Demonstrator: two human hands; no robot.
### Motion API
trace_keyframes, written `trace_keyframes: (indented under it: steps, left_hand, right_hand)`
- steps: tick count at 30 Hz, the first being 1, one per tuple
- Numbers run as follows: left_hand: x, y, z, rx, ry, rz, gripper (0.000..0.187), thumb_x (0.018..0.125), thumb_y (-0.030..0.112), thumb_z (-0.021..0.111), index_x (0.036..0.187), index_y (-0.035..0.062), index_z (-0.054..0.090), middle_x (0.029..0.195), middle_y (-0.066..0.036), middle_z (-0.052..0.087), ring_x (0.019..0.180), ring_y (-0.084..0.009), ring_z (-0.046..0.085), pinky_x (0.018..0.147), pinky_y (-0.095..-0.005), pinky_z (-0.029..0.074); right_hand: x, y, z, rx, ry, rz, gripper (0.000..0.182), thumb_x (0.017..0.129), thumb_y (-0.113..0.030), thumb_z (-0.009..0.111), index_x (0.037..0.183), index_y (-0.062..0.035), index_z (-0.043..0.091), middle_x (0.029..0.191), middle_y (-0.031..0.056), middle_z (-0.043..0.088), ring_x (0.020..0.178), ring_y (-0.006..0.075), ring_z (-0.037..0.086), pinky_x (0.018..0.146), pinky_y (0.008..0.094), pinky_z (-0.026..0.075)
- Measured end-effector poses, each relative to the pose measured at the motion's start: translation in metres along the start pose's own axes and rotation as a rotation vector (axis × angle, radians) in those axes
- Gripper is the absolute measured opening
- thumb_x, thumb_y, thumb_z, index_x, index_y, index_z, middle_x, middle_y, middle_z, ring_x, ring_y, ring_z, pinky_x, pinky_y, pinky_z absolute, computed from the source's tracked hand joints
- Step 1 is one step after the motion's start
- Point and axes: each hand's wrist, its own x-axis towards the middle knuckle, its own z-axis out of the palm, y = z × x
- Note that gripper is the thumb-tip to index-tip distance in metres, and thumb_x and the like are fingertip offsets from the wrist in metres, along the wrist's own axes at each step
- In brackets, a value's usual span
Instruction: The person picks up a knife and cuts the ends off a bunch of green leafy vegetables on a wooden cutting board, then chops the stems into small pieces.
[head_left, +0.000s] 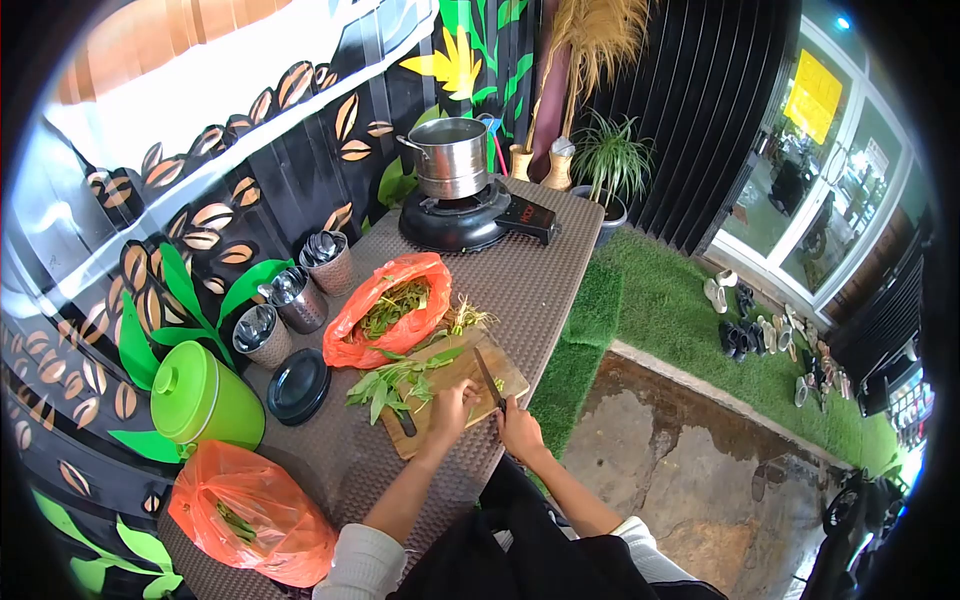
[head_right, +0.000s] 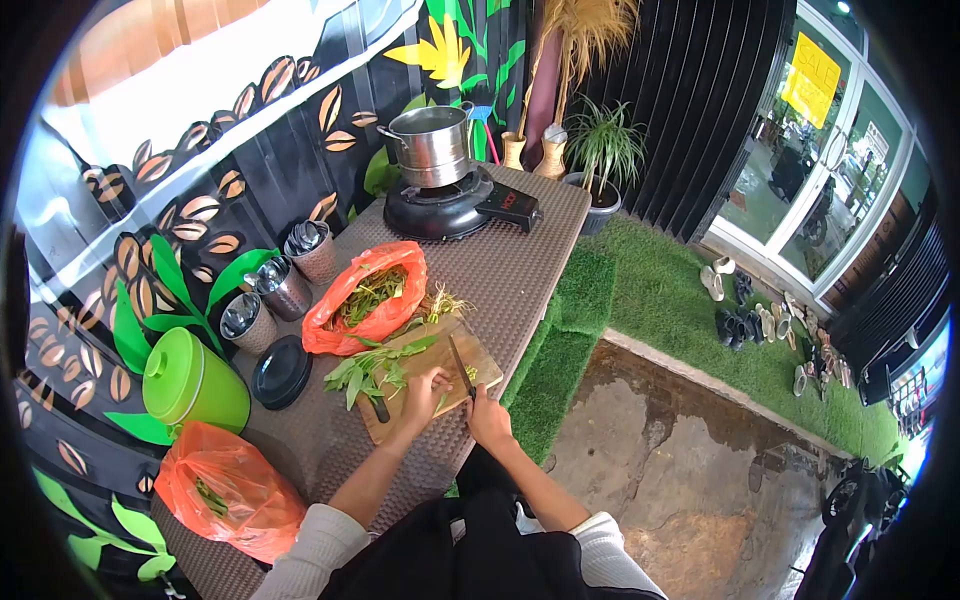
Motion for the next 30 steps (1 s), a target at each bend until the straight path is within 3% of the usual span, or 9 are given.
trace_keyframes:
  steps: [4, 6, 9, 12, 19, 28, 30]
  left_hand:
    - [-0.006, 0.01, 0.008, 0.042, 0.091, -0.09, 0.017, 0.074, 0.009, 0.069, 0.088, 0.0001, 0.066, 0.079, -0.018, 0.066, 0.074, -0.0301, 0.064, 0.068, -0.0358, 0.048]
    - [-0.008, 0.013, 0.011, 0.156, 0.153, 0.004, 0.014, 0.077, 0.014, 0.067, 0.083, 0.0022, 0.068, 0.08, -0.019, 0.064, 0.077, -0.0344, 0.062, 0.07, -0.0407, 0.048]
    - [-0.008, 0.009, 0.02, 0.25, 0.151, -0.031, 0.016, 0.078, 0.017, 0.065, 0.083, 0.002, 0.068, 0.086, -0.019, 0.065, 0.081, -0.0348, 0.062, 0.075, -0.0415, 0.048]
    - [-0.006, 0.0, 0.028, 0.362, 0.261, 0.091, 0.015, 0.077, 0.012, 0.065, 0.085, -0.0006, 0.067, 0.083, -0.02, 0.063, 0.079, -0.0374, 0.061, 0.071, -0.0413, 0.048]
    - [-0.008, 0.009, 0.023, 0.149, 0.231, 0.051, 0.013, 0.076, 0.008, 0.064, 0.085, -0.0002, 0.067, 0.081, -0.019, 0.06, 0.078, -0.0357, 0.059, 0.07, -0.0413, 0.046]
    - [-0.007, -0.002, 0.029, 0.091, 0.271, 0.087, 0.013, 0.076, 0.007, 0.063, 0.087, 0.0005, 0.068, 0.079, -0.019, 0.06, 0.075, -0.0362, 0.059, 0.068, -0.0407, 0.046]
    - [-0.008, 0.001, 0.029, 0.131, 0.286, 0.067, 0.012, 0.077, 0.01, 0.062, 0.086, 0.0039, 0.068, 0.081, -0.016, 0.062, 0.081, -0.0345, 0.059, 0.074, -0.0418, 0.047]
  right_hand:
    - [-0.002, -0.009, -0.014, -0.014, -0.1, 0.018, 0.031, 0.092, -0.025, 0.046, 0.107, 0.0015, 0.039, 0.076, 0.0293, 0.061, 0.073, 0.0469, 0.061, 0.065, 0.0537, 0.049]
    - [0.001, -0.007, -0.018, -0.032, -0.122, 0.004, 0.031, 0.092, -0.025, 0.045, 0.107, 0.0017, 0.039, 0.077, 0.0292, 0.061, 0.074, 0.0467, 0.061, 0.065, 0.0536, 0.049]
    - [0.007, -0.006, -0.022, -0.072, -0.15, -0.028, 0.03, 0.092, -0.023, 0.045, 0.107, 0.0025, 0.039, 0.079, 0.029, 0.061, 0.076, 0.0458, 0.062, 0.066, 0.0535, 0.05]
    - [0.01, -0.009, -0.024, -0.139, -0.171, -0.041, 0.029, 0.091, -0.02, 0.045, 0.107, 0.0033, 0.038, 0.08, 0.0286, 0.062, 0.078, 0.0441, 0.063, 0.067, 0.0525, 0.051]
    - [-0.002, -0.021, -0.008, -0.198, -0.153, 0.017, 0.025, 0.087, -0.014, 0.046, 0.104, 0.0023, 0.038, 0.081, 0.0273, 0.063, 0.078, 0.0409, 0.065, 0.062, 0.0469, 0.054]
    - [0.016, -0.012, -0.013, -0.22, -0.163, -0.052, 0.025, 0.087, -0.013, 0.045, 0.106, 0.002, 0.038, 0.08, 0.026, 0.064, 0.074, 0.0409, 0.065, 0.06, 0.0478, 0.054]
    - [0.006, -0.016, -0.003, -0.196, -0.132, -0.032, 0.026, 0.086, -0.011, 0.045, 0.107, 0.0021, 0.038, 0.081, 0.0261, 0.064, 0.075, 0.0409, 0.065, 0.061, 0.0481, 0.053]
